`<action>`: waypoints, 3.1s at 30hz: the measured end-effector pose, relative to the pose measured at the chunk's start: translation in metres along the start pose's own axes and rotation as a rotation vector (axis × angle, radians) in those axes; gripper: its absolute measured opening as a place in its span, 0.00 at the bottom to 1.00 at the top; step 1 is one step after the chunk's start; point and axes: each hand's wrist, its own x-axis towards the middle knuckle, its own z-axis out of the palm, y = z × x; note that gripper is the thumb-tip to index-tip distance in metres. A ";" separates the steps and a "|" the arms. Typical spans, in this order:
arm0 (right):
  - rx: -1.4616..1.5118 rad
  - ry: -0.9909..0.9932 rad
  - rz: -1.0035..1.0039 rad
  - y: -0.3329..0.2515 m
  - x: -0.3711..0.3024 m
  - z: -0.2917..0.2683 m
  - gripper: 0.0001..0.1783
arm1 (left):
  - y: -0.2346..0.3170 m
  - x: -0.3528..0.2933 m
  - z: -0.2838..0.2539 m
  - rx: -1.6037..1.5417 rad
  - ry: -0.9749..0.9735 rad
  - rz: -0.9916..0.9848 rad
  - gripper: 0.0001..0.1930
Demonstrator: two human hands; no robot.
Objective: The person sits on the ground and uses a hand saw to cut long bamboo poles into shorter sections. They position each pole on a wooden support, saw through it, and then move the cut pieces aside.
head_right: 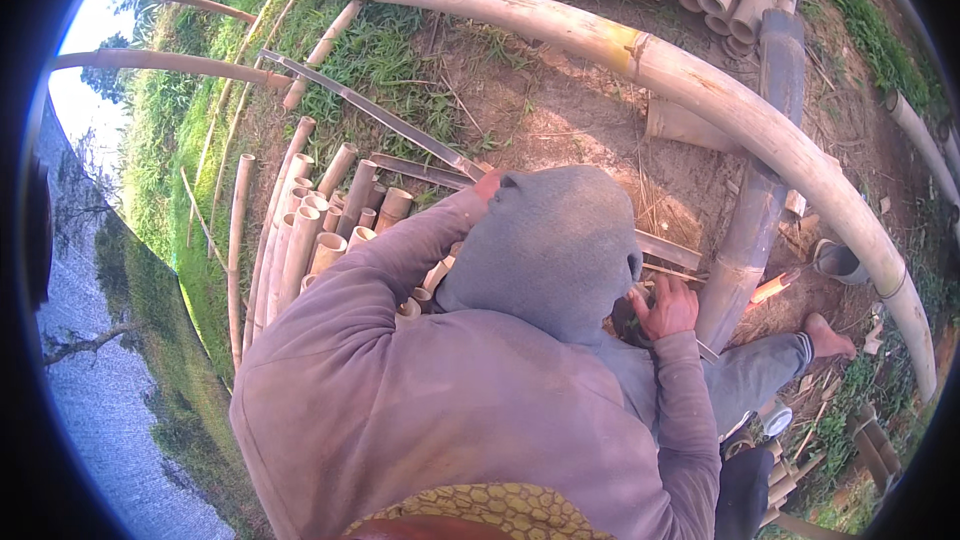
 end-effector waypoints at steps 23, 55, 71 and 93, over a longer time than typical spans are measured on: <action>-0.267 0.463 -0.146 -0.004 0.077 -0.135 0.27 | 0.074 0.119 -0.208 0.620 0.679 0.481 0.17; -0.143 0.647 -0.382 -0.010 0.199 -0.151 0.20 | 0.010 0.186 -0.268 0.597 0.457 0.265 0.17; -0.325 0.441 0.004 0.033 0.246 -0.169 0.21 | 0.107 0.251 -0.154 0.479 0.509 0.482 0.24; 0.660 0.841 1.205 0.179 0.021 -0.018 0.33 | 0.134 0.265 -0.162 0.481 0.310 0.427 0.18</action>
